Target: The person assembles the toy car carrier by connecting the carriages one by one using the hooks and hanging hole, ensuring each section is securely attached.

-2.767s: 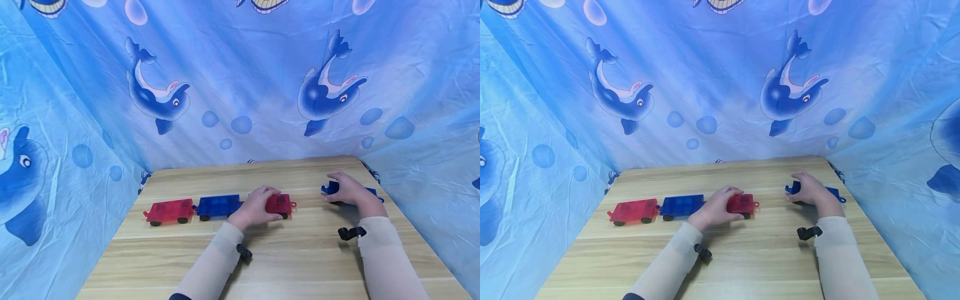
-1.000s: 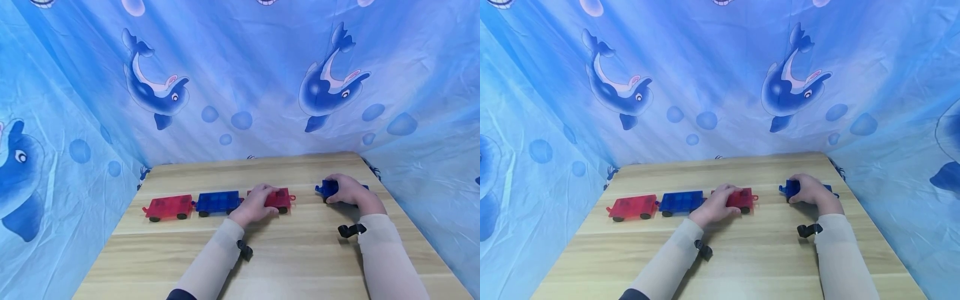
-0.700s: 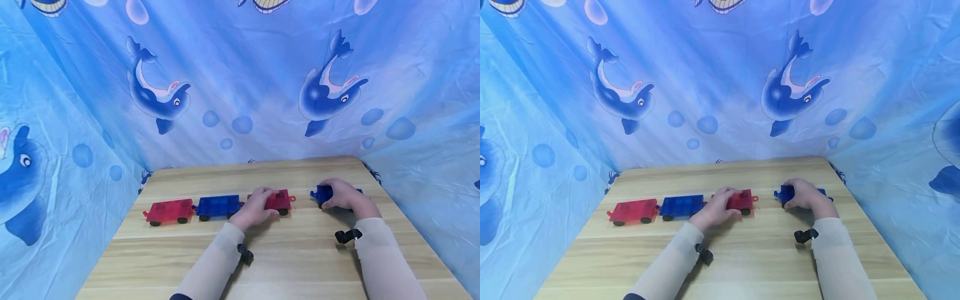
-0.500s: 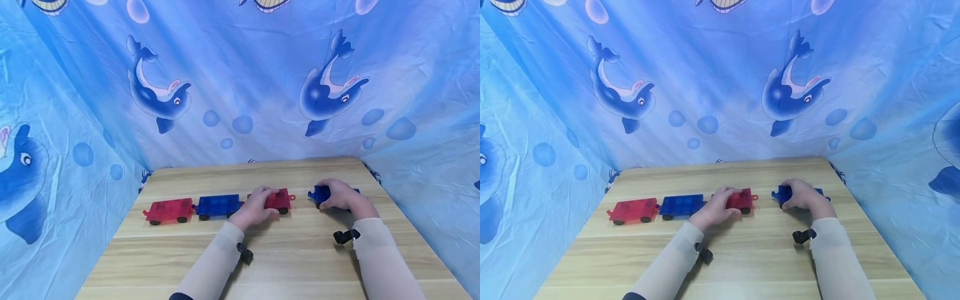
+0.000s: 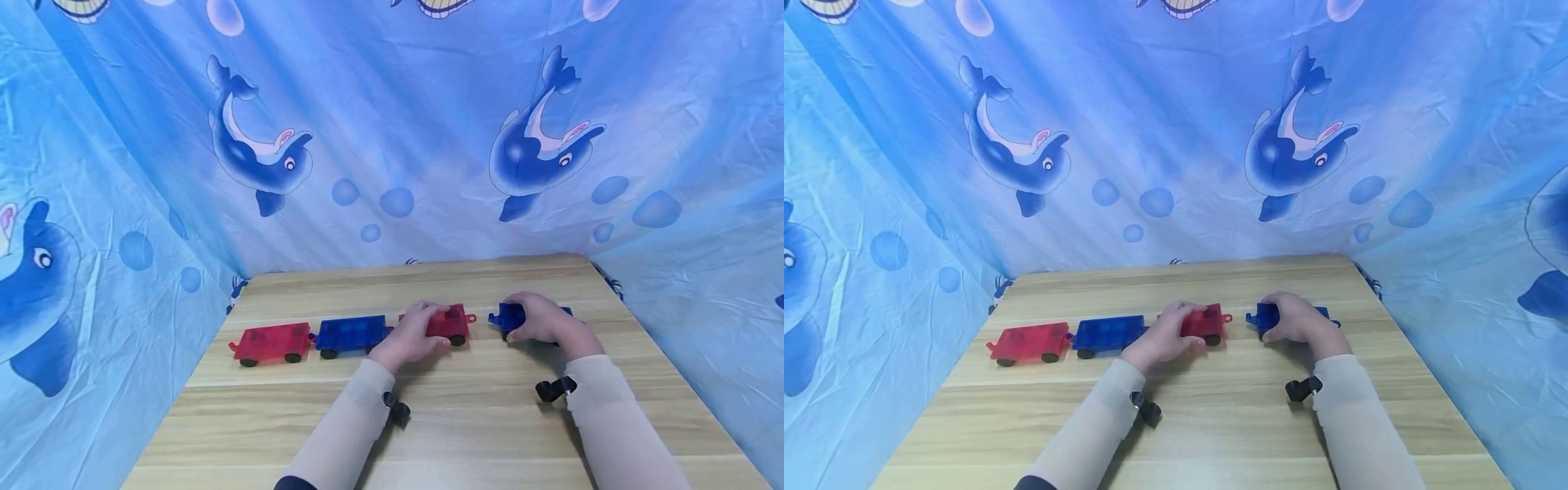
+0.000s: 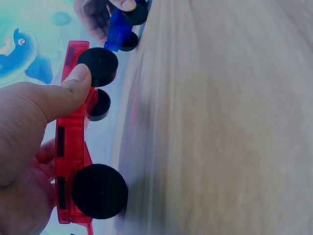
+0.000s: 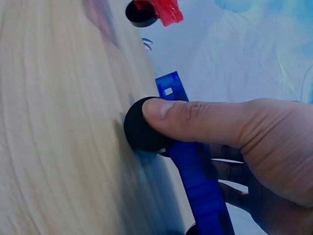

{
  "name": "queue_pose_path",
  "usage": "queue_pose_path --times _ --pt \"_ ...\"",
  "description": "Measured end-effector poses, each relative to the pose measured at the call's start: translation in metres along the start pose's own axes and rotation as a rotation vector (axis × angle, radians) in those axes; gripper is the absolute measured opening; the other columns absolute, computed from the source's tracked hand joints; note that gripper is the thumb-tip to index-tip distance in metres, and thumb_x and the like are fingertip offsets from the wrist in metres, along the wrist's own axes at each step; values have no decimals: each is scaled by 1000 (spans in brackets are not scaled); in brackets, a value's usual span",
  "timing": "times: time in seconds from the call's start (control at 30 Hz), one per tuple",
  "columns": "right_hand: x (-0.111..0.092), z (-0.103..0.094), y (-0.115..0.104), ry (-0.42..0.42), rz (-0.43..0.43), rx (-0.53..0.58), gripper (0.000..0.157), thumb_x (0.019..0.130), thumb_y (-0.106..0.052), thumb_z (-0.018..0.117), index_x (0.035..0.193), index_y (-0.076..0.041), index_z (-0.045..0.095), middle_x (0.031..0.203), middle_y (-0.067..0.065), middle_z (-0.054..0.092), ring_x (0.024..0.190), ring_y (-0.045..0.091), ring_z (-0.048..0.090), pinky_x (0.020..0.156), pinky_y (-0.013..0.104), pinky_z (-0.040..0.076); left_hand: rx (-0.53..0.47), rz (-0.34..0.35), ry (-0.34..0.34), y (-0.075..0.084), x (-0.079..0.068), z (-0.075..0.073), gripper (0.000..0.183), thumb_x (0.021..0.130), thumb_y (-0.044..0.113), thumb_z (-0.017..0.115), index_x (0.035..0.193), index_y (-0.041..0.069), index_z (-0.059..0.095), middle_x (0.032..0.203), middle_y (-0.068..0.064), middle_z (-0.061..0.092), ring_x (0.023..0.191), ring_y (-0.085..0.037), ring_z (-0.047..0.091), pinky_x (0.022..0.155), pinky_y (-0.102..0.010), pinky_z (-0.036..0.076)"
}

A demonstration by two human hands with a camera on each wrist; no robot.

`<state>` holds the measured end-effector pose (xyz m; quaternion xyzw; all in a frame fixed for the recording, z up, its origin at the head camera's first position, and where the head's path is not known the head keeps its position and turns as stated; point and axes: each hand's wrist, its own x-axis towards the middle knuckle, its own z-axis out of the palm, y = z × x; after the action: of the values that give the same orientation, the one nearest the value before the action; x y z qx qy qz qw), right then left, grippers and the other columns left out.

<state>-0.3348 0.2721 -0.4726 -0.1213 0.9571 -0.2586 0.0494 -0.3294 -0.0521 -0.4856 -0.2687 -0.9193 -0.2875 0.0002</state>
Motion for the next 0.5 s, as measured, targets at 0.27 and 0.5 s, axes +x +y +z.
queue_pose_path --times 0.27,0.5 --pt "6 11 -9 2 -58 -4 88 76 -37 96 149 -6 56 146 22 56 133 44 53 108 65 43 -35 -33 21 -8 -1 -5 72 88 35 86 152 26 55 145 -1 52 130 -23 52 100 -45 55" --pt "9 19 -19 -3 -100 -18 90 78 -43 94 151 -7 55 147 21 55 133 46 53 106 66 44 -49 -50 23 -15 0 -9 71 88 35 86 152 28 55 146 -2 52 130 -24 53 101 -47 55"
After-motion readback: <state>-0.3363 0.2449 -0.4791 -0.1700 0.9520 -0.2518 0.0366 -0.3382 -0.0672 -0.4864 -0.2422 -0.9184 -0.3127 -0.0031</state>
